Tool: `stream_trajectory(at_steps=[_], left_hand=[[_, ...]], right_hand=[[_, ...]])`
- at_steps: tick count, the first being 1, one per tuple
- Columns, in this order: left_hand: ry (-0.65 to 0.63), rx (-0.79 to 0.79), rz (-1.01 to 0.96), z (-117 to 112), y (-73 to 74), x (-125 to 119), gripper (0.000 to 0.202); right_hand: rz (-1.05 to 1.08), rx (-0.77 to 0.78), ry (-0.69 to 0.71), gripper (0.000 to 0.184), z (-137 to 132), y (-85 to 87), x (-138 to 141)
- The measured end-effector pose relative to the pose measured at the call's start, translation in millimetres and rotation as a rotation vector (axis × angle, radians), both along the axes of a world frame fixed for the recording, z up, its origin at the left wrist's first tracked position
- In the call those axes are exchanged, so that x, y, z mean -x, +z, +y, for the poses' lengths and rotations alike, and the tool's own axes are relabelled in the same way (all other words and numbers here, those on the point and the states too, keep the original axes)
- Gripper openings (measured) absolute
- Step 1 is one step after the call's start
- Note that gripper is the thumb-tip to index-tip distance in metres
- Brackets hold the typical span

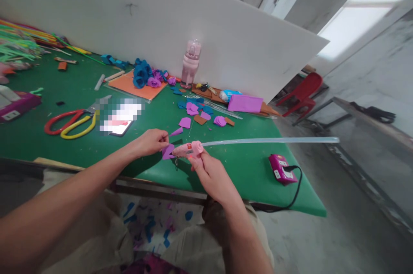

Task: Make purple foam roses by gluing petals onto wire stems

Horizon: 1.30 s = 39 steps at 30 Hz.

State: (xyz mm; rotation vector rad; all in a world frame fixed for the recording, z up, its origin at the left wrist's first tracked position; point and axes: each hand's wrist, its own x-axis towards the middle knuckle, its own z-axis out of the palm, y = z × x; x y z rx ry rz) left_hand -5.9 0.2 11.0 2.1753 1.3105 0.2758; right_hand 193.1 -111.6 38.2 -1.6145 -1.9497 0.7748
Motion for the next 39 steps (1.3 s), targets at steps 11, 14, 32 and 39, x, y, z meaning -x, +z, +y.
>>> stream_trajectory(at_steps=[11,14,32,39], left_hand=[[-0.005,-0.005,0.001,-0.6,0.1,-0.1,0.012],[-0.006,-0.003,-0.004,-0.6,-0.7,-0.1,0.011],[-0.001,-0.014,-0.033,-1.2,-0.9,-0.2,0.01],[0.001,-0.002,-0.037,-0.9,-0.9,0.0,0.01]], right_hand=[[-0.048,-0.025,0.028,0.032,1.7,-5.1,6.2],[-0.058,-0.031,0.026,0.032,2.2,-5.0,7.1],[-0.112,-0.05,0.047,0.032,1.9,-4.2,8.9],[-0.119,-0.045,0.031,0.032,1.9,-4.5,8.8]])
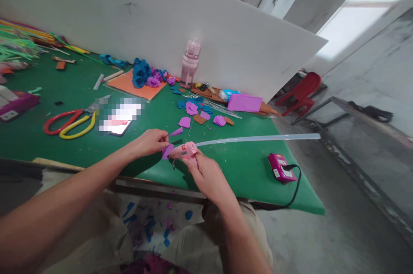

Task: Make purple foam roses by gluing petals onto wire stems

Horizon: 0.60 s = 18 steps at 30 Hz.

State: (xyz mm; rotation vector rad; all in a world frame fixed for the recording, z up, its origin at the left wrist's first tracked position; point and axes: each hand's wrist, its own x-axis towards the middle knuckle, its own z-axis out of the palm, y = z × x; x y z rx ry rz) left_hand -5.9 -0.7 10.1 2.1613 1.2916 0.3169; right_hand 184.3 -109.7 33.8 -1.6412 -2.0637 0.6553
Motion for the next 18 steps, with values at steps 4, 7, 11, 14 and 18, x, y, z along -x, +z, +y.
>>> stream_trajectory(at_steps=[4,7,11,14,18], left_hand=[[-0.007,-0.011,-0.004,0.3,-0.7,0.2,0.009],[-0.01,-0.011,0.003,0.2,-0.5,0.3,0.009],[-0.013,0.0,0.012,0.1,-0.2,0.2,0.01],[-0.015,-0.002,0.008,0.4,-0.6,0.1,0.01],[-0.016,0.001,0.012,0.7,-0.4,0.1,0.01]], right_hand=[[0.009,-0.006,0.0,0.032,-0.6,0.0,-0.8],[0.018,-0.012,-0.004,0.032,-0.9,0.0,-1.7],[0.017,-0.019,-0.024,0.032,-0.7,0.0,-3.2],[0.001,-0.018,-0.034,0.033,-0.6,-0.1,-3.9],[-0.004,-0.029,-0.036,0.033,-0.5,-0.6,-4.4]])
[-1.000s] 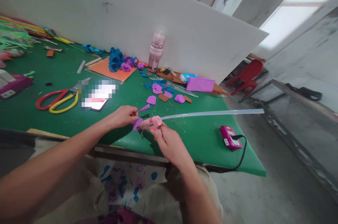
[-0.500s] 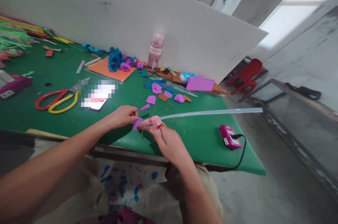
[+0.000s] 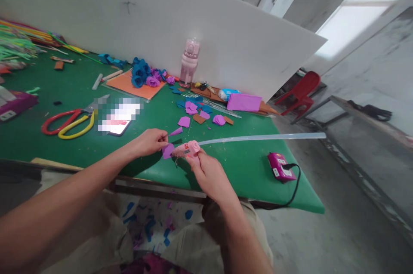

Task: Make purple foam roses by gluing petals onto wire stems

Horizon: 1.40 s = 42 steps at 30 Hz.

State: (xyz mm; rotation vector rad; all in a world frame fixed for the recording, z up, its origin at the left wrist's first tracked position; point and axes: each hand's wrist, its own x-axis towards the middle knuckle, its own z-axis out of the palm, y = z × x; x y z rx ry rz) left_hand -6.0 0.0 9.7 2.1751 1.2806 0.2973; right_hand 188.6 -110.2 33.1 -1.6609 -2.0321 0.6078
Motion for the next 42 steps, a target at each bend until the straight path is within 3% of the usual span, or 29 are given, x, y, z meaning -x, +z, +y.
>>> stream_trajectory(at_steps=[36,42], left_hand=[[-0.013,-0.015,0.015,-1,0.9,0,0.01],[-0.016,-0.002,0.011,-1,1.7,0,0.011]], right_hand=[[0.004,0.005,-0.051,0.035,0,1.3,-4],[0.131,0.071,-0.11,0.035,1,1.7,-10]])
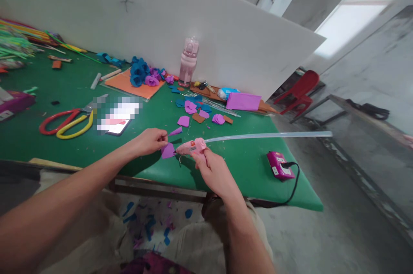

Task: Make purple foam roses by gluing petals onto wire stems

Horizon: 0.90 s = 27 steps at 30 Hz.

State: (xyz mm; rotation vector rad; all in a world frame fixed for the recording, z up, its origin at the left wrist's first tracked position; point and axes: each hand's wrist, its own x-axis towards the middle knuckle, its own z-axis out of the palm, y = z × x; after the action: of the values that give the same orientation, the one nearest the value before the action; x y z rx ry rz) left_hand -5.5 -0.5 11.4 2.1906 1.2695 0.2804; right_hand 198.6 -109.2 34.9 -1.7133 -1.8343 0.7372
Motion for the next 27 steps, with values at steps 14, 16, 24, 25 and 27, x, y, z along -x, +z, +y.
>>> stream_trajectory(at_steps=[14,16,24,25,27], left_hand=[[0.068,0.466,-0.467,2,-2.6,4,0.011],[0.061,0.542,-0.523,0,-0.7,3,0.012],[0.031,0.617,-0.603,-3,5.7,4,0.012],[0.03,0.618,-0.606,-3,6.3,5,0.012],[0.025,0.617,-0.609,-4,7.6,5,0.012]], right_hand=[[0.746,0.307,-0.048,0.033,10,-5.5,-16],[0.774,0.258,-0.079,0.033,11,-5.5,-23],[0.604,0.207,-0.253,0.043,34,-13.9,-56],[0.578,0.201,-0.287,0.045,39,-18.5,-60],[0.498,0.177,-0.351,0.045,49,-29.2,-66]])
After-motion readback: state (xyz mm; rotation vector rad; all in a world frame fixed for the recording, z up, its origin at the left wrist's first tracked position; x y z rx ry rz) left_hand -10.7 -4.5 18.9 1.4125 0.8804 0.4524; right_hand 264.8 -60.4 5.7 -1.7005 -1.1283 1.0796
